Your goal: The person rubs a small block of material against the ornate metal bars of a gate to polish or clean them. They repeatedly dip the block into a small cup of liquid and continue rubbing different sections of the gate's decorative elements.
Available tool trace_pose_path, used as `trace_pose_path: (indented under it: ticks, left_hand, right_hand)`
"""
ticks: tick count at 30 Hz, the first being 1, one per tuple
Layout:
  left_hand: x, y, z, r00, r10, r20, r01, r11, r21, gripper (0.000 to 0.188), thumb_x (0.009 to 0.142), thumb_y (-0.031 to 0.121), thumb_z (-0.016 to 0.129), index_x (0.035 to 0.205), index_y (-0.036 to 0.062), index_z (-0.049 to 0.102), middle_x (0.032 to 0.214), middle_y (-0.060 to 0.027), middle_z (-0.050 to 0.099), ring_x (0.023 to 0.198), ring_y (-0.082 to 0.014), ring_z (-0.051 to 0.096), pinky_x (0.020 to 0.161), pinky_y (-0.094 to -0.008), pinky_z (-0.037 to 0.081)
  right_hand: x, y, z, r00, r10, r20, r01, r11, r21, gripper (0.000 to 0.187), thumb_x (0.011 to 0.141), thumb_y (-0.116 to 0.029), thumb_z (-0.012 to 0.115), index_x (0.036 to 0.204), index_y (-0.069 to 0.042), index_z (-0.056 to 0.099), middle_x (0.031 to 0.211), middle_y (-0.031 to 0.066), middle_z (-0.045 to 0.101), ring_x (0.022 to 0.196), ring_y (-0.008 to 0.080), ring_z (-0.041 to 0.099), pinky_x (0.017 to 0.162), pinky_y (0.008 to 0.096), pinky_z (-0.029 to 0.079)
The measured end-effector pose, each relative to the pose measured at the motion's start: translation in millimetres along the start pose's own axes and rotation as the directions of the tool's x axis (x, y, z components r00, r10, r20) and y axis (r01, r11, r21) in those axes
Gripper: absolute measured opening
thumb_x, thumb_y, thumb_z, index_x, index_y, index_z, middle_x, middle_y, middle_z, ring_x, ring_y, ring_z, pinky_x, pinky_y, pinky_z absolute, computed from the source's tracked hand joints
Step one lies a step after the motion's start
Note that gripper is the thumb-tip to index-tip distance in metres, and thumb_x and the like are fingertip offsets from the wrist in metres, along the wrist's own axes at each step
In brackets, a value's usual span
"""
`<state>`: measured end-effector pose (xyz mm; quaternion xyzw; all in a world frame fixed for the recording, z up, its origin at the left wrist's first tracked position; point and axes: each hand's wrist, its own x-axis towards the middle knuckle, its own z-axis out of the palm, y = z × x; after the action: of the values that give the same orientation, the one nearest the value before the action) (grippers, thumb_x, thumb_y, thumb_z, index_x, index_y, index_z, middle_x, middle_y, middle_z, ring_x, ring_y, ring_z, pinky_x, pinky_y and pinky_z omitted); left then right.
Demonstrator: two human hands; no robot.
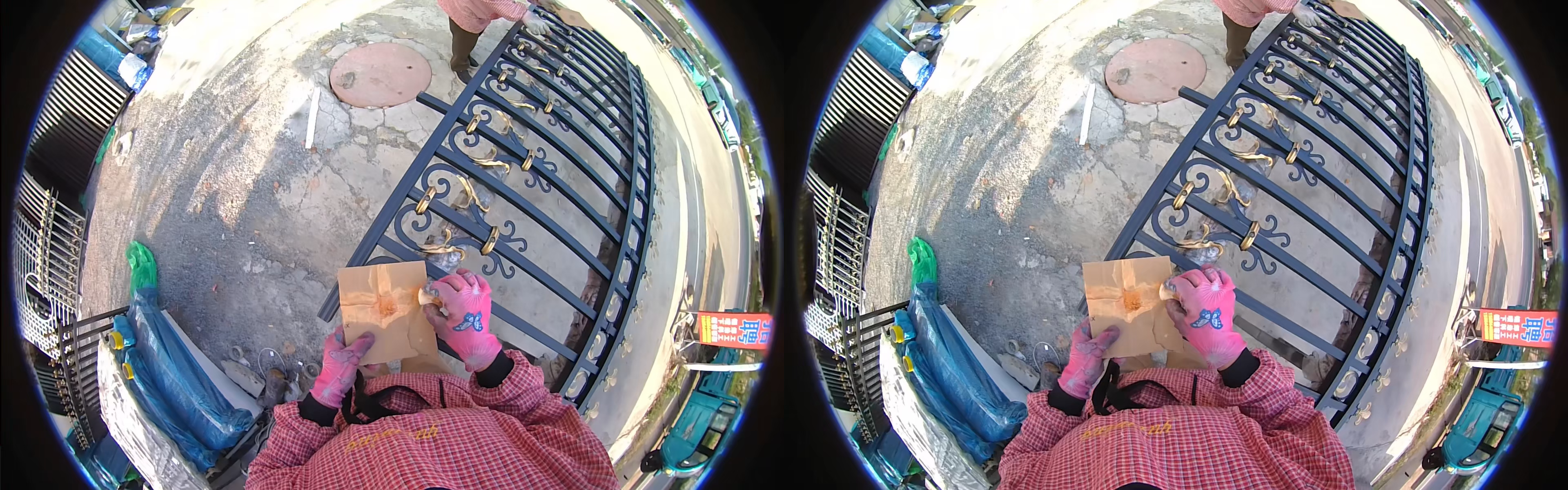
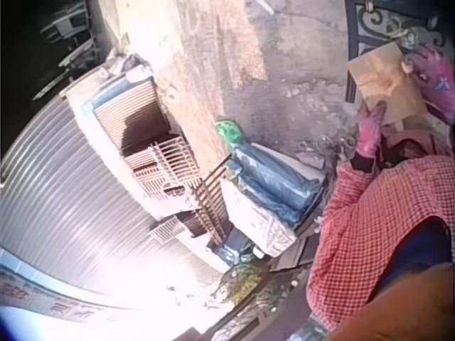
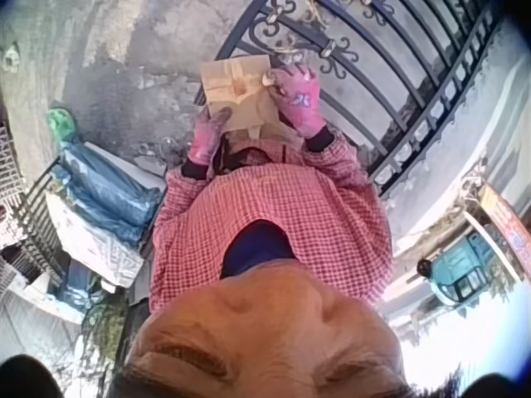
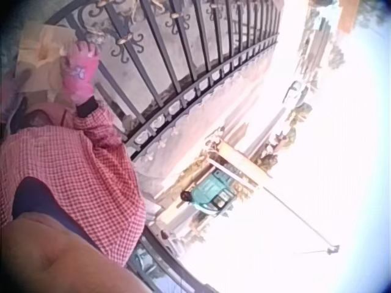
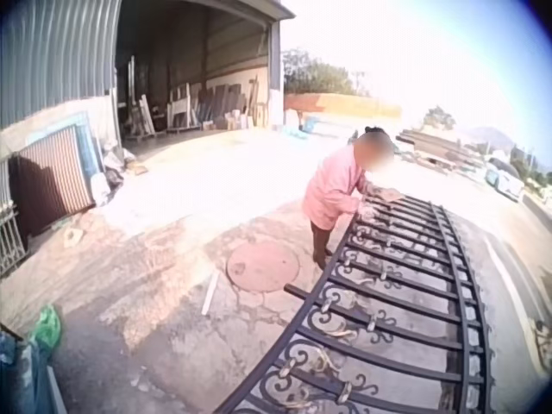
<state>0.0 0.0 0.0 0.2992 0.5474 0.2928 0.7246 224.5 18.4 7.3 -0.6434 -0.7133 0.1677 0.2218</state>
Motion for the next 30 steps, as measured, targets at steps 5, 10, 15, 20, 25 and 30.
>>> trace_pose_path:
  ticks: [5, 10, 15, 20, 25, 30]
  left_hand:
    - [24, -6, -17, 0.999, 0.051, -0.006, -0.051, 0.998, 0.033, 0.029, 0.086, 0.013, 0.059, 0.109, -0.0025, 0.052, 0.09, -0.0073, 0.062, 0.068, -0.0142, 0.063, 0.051, -0.0244, 0.052]
    - [38, 8, -50, 0.998, -0.042, -0.05, 0.033, 0.987, -0.156, 0.033, 0.084, 0.013, 0.061, 0.112, -0.0003, 0.048, 0.09, -0.0094, 0.061, 0.069, -0.0163, 0.062, 0.049, -0.0246, 0.05]
    - [46, 18, -62, 0.996, -0.043, -0.08, 0.029, 0.984, -0.174, 0.037, 0.084, 0.014, 0.061, 0.114, -0.0005, 0.046, 0.092, -0.0107, 0.06, 0.064, -0.0167, 0.06, 0.047, -0.0248, 0.046]
    - [49, 18, -68, 0.992, -0.028, -0.126, 0.008, 0.988, -0.157, 0.034, 0.083, 0.014, 0.06, 0.111, -0.0006, 0.047, 0.088, -0.0096, 0.059, 0.059, -0.0156, 0.058, 0.046, -0.0245, 0.046]
    - [52, 22, -72, 0.986, -0.076, -0.147, 0.05, 0.983, -0.174, 0.032, 0.082, 0.014, 0.059, 0.109, -0.0006, 0.047, 0.085, -0.0094, 0.058, 0.056, -0.0155, 0.056, 0.046, -0.0253, 0.045]
    - [54, 28, -64, 0.984, -0.083, -0.158, 0.054, 0.982, -0.178, 0.032, 0.082, 0.013, 0.059, 0.108, -0.0005, 0.048, 0.082, -0.009, 0.057, 0.055, -0.0157, 0.055, 0.045, -0.0263, 0.044]
  right_hand:
    - [17, 25, 13, 0.997, 0.017, -0.08, -0.019, 1.0, -0.021, 0.028, 0.058, -0.016, 0.071, 0.085, -0.015, 0.065, 0.085, 0.0024, 0.061, 0.092, 0.0262, 0.054, 0.085, 0.0419, 0.037]
    - [34, 83, 24, 0.917, 0.345, -0.202, -0.336, 0.939, 0.081, 0.027, 0.063, -0.016, 0.072, 0.089, -0.012, 0.066, 0.088, 0.0039, 0.062, 0.085, 0.0265, 0.056, 0.08, 0.0392, 0.039]
    - [61, 115, 72, 0.926, 0.359, -0.115, -0.365, 0.931, -0.034, 0.026, 0.063, -0.017, 0.072, 0.088, -0.013, 0.066, 0.089, 0.0041, 0.062, 0.086, 0.0267, 0.056, 0.077, 0.0381, 0.041]
    - [74, 120, 107, 0.977, 0.208, -0.054, -0.215, 0.957, -0.196, 0.02, 0.065, -0.022, 0.069, 0.081, -0.012, 0.063, 0.09, 0.0048, 0.061, 0.088, 0.0276, 0.055, 0.078, 0.0407, 0.041]
    - [84, 124, 95, 0.966, 0.253, -0.054, -0.257, 0.92, -0.295, 0.017, 0.066, -0.017, 0.067, 0.081, -0.013, 0.062, 0.087, 0.005, 0.06, 0.087, 0.0277, 0.054, 0.08, 0.0413, 0.038]
    - [88, 132, 108, 0.991, 0.13, 0.024, -0.108, 0.901, -0.42, 0.015, 0.065, -0.018, 0.066, 0.079, -0.014, 0.062, 0.087, 0.0037, 0.06, 0.088, 0.0283, 0.054, 0.08, 0.0418, 0.039]
